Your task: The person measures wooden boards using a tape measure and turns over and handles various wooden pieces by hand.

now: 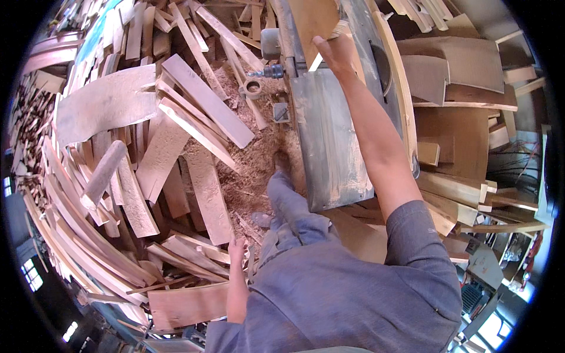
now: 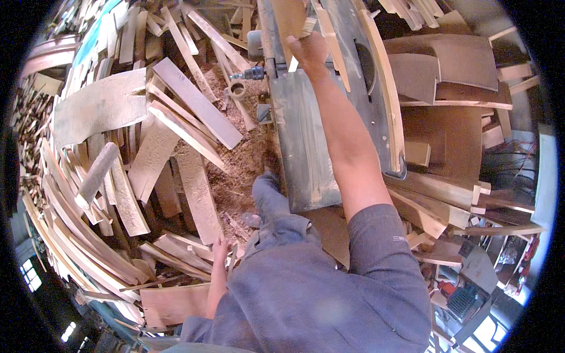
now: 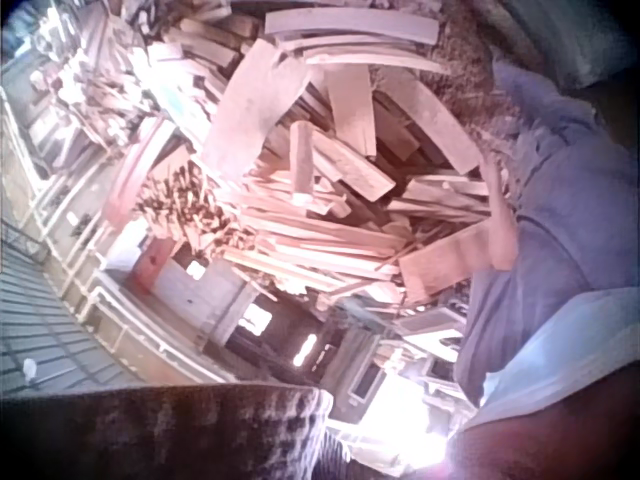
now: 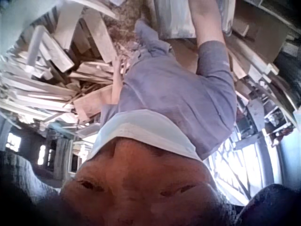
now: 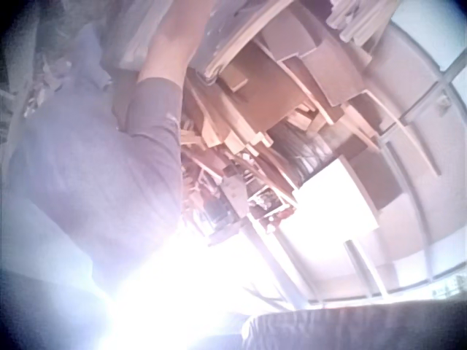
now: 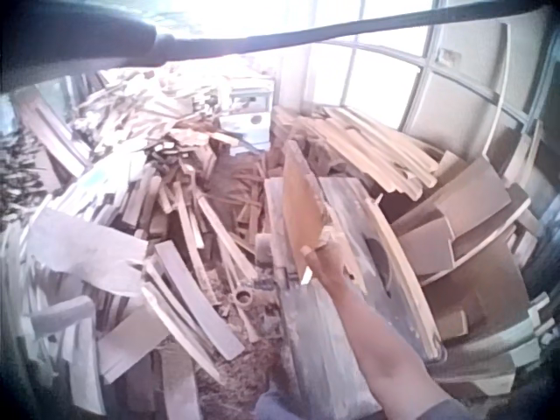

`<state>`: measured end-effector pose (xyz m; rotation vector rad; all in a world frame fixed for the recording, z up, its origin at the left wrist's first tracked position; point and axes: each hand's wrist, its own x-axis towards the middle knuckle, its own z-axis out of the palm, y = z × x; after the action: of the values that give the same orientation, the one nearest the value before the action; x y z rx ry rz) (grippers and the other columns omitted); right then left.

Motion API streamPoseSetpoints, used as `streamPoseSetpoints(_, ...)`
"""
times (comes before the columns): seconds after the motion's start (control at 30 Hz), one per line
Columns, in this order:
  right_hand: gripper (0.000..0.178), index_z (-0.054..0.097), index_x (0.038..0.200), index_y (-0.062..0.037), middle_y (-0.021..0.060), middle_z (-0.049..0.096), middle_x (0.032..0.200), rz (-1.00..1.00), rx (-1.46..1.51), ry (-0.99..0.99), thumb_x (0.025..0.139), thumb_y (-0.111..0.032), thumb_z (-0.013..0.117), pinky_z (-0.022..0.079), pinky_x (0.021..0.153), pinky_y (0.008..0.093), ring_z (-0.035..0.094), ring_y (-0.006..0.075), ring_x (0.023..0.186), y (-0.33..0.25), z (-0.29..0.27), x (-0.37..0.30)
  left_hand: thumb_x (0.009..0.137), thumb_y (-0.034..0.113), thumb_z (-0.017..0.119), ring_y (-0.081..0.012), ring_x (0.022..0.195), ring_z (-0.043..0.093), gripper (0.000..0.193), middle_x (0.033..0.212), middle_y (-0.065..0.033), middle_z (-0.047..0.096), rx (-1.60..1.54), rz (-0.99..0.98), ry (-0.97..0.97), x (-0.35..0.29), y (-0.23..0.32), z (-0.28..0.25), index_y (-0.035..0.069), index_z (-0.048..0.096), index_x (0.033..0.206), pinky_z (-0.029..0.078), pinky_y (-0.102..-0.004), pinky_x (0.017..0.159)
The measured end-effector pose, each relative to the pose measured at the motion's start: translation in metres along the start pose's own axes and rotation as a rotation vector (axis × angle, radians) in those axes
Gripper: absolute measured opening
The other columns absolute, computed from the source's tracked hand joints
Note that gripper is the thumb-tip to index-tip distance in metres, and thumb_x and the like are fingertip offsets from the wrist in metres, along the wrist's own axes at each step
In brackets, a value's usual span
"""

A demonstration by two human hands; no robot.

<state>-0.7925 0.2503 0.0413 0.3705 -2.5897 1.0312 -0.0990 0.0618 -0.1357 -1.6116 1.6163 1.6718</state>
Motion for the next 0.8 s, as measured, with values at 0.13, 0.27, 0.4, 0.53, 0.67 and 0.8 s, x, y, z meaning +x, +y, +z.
streamPoseSetpoints(0.13,0.042,0.072,0.092,-0.0046,0.0215,0.070,0.081,0.038,0.003,-0.037,0.075,-0.043,0.066,0.052,0.066,0.0488,0.069,0.0395,0.078,-0.015,-0.001,0.010,0.091,0.019,0.064,-0.0149,0.068,0.064,0.039,0.091,-0.0089,0.066,0.029,-0.035,0.001,-0.001,-0.002,0.001,-0.005,0.055,0.121,0.053,-0.0286,0.054)
streamPoseSetpoints(0.27,0.040,0.071,0.092,-0.0045,0.0211,0.070,0.079,-0.102,0.107,0.021,0.076,-0.041,0.067,0.052,0.066,0.0494,0.069,0.0397,0.077,-0.009,0.000,0.025,0.089,0.019,0.065,-0.0165,0.069,0.066,0.036,0.088,-0.0109,0.066,0.025,-0.022,0.012,-0.002,0.008,0.004,-0.005,0.058,0.114,0.054,-0.0297,0.054)
streamPoseSetpoints(0.4,0.037,0.072,0.092,-0.0045,0.0206,0.070,0.080,-0.057,0.067,-0.035,0.076,-0.038,0.068,0.052,0.069,0.0483,0.069,0.0395,0.080,-0.012,-0.001,0.038,0.085,0.020,0.065,-0.0195,0.068,0.068,0.032,0.084,-0.0122,0.067,-0.054,-0.003,0.062,0.006,0.000,0.006,-0.004,0.061,0.105,0.055,-0.0321,0.055)
streamPoseSetpoints(0.53,0.036,0.072,0.092,-0.0032,0.0172,0.072,0.082,-0.085,0.234,0.003,0.074,-0.035,0.070,0.052,0.070,0.0457,0.070,0.0346,0.080,-0.024,-0.024,0.029,0.086,0.021,0.063,-0.0153,0.066,0.061,0.023,0.079,-0.0087,0.063,0.012,0.151,0.049,0.013,0.015,-0.007,0.000,0.058,0.094,0.050,-0.0295,0.056)
streamPoseSetpoints(0.67,0.023,0.070,0.094,-0.0004,0.0057,0.067,0.079,0.383,0.749,-0.261,0.081,-0.019,0.069,0.057,0.066,0.0300,0.067,0.0142,0.076,-0.081,-0.107,-0.028,0.090,0.019,0.061,-0.0115,0.068,0.054,0.020,0.077,-0.0039,0.058,-0.108,0.332,-0.073,0.000,0.048,0.000,0.002,0.055,0.099,0.045,-0.0283,0.059)
streamPoseSetpoints(0.8,0.042,0.057,0.122,-0.0007,0.0112,0.067,0.112,0.697,1.380,-0.376,0.083,-0.017,0.061,0.058,0.088,0.0372,0.067,0.0235,0.104,-0.124,-0.142,-0.142,0.095,0.022,0.063,-0.0086,0.077,0.059,0.031,0.092,-0.0039,0.065,-0.323,0.430,-0.212,-0.011,0.098,0.008,0.002,0.057,0.118,0.049,-0.0237,0.063)
